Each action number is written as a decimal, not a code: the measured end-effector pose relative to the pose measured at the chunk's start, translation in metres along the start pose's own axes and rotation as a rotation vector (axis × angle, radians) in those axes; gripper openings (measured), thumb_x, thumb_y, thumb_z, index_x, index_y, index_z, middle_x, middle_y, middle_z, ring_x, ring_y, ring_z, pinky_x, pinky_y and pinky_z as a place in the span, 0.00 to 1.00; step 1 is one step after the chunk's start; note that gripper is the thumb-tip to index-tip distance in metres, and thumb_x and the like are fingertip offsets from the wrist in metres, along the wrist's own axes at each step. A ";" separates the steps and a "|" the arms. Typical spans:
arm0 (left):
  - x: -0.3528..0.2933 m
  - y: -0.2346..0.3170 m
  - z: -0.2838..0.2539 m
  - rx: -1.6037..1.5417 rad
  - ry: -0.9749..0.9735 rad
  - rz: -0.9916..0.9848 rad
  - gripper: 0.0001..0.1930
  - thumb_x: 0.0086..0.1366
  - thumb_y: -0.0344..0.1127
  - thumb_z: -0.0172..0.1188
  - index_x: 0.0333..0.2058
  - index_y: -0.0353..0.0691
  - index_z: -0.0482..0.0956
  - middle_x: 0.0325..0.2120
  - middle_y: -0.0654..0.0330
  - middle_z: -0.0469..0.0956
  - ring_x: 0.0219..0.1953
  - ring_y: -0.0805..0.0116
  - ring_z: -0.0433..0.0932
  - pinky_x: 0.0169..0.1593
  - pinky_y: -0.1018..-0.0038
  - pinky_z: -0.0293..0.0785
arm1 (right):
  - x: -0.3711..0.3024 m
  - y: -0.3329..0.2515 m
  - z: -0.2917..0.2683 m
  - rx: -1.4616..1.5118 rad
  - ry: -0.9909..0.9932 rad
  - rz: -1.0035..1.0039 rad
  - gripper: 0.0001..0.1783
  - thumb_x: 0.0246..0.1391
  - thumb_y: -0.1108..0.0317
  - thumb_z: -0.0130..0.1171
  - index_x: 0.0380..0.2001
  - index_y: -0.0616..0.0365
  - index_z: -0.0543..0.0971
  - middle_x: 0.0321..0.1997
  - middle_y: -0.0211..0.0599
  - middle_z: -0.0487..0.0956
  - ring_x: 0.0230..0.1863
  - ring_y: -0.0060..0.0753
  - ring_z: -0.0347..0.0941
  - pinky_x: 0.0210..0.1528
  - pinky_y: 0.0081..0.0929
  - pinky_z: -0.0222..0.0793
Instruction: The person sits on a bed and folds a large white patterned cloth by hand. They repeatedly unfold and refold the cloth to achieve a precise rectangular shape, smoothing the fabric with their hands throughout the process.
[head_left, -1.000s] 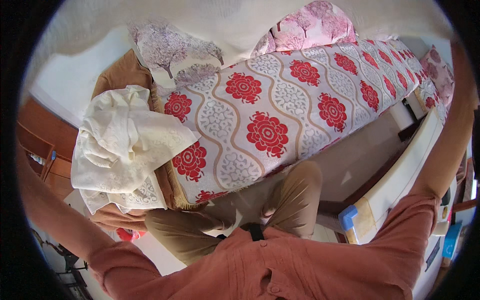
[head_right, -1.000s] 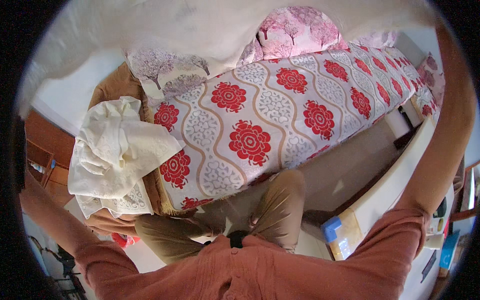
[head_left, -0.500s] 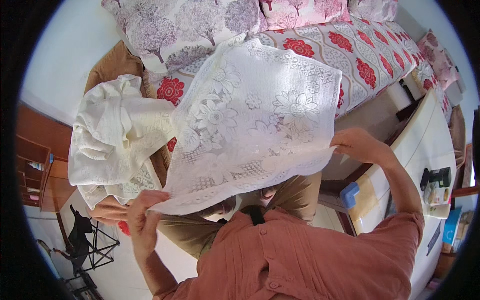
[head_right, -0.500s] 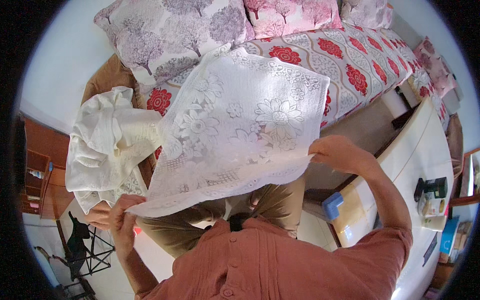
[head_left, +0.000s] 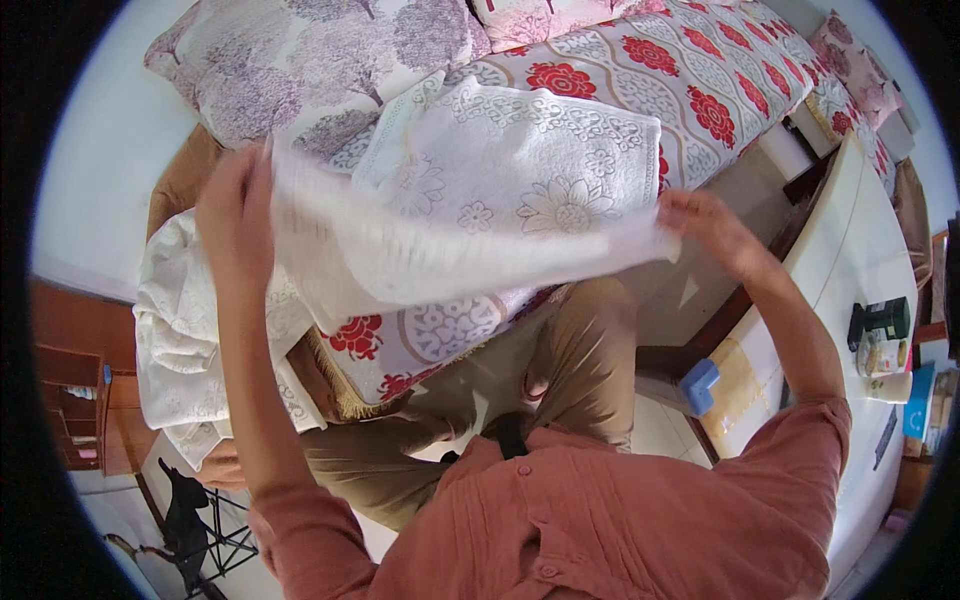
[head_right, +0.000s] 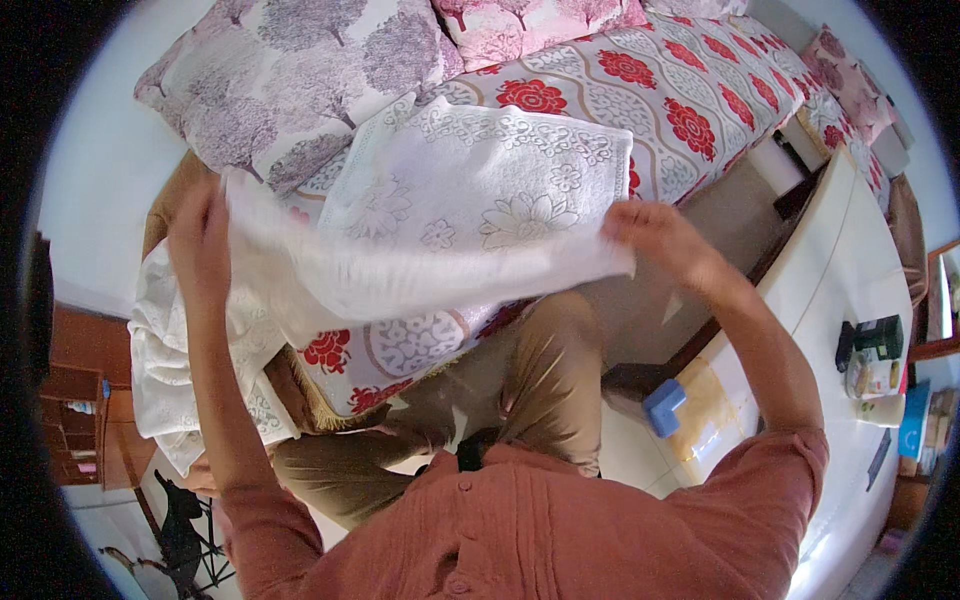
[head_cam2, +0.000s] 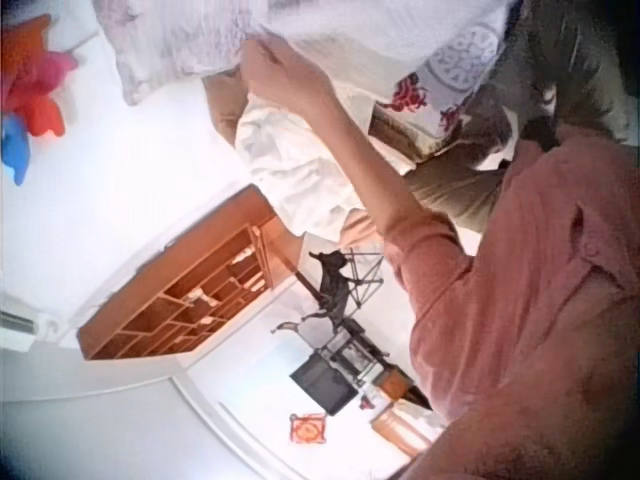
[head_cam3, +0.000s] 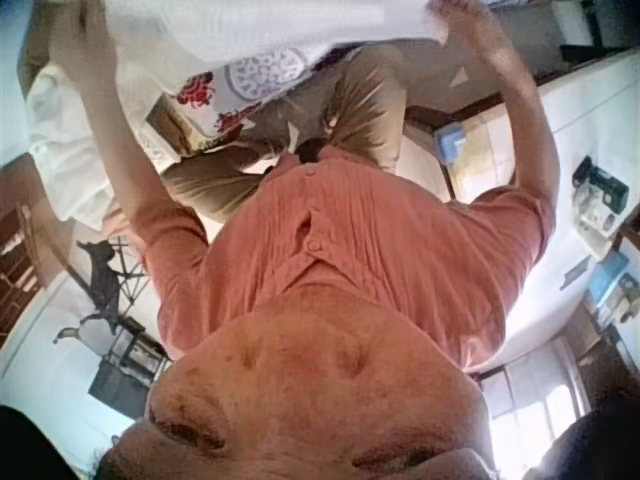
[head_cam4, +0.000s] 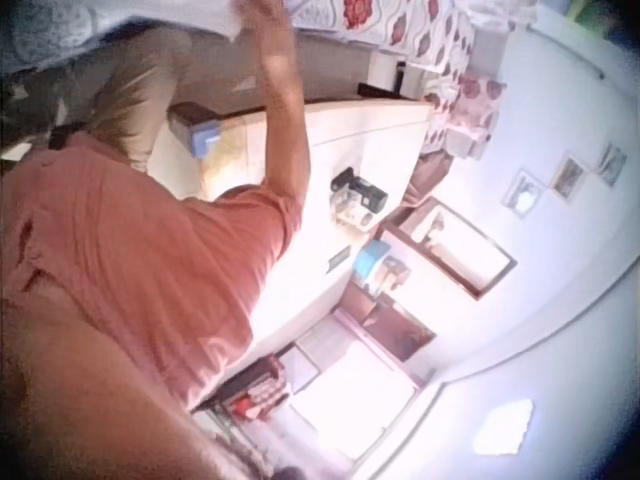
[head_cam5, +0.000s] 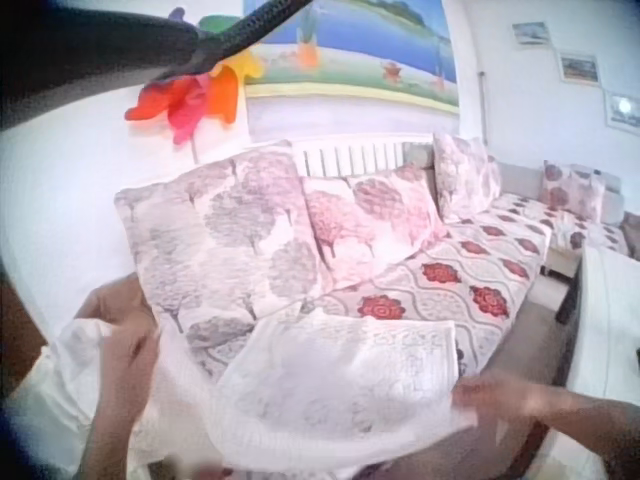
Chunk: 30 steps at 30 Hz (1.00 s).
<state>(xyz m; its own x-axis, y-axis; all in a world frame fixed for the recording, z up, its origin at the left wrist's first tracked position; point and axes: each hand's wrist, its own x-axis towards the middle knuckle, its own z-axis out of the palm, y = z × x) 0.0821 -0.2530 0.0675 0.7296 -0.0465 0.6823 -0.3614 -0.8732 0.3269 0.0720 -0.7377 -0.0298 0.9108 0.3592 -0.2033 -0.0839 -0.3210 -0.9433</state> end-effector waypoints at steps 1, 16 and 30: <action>0.038 -0.005 0.034 -0.016 0.051 0.022 0.12 0.67 0.36 0.55 0.41 0.34 0.79 0.29 0.52 0.79 0.30 0.61 0.77 0.38 0.70 0.71 | 0.014 0.004 -0.013 0.054 0.109 -0.027 0.13 0.63 0.58 0.53 0.39 0.55 0.80 0.31 0.21 0.78 0.34 0.16 0.71 0.37 0.22 0.66; -0.032 -0.192 0.206 -0.004 -0.434 -0.440 0.27 0.62 0.45 0.62 0.54 0.31 0.73 0.46 0.43 0.78 0.49 0.47 0.77 0.53 0.61 0.70 | 0.103 0.160 -0.047 0.251 0.482 0.389 0.18 0.61 0.56 0.56 0.46 0.57 0.76 0.37 0.29 0.78 0.35 0.24 0.73 0.41 0.27 0.69; -0.085 -0.169 0.156 -0.117 -0.393 -0.624 0.17 0.59 0.39 0.66 0.43 0.36 0.79 0.30 0.59 0.81 0.33 0.68 0.79 0.40 0.71 0.73 | 0.041 0.099 -0.001 0.240 0.253 0.412 0.20 0.61 0.50 0.57 0.47 0.52 0.79 0.42 0.24 0.79 0.43 0.20 0.70 0.49 0.26 0.63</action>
<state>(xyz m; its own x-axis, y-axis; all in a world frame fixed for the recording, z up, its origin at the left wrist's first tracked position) 0.1721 -0.1777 -0.1476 0.9652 0.2519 0.0704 0.1445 -0.7379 0.6593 0.1015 -0.7559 -0.1309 0.8494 0.0143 -0.5276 -0.5178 -0.1708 -0.8383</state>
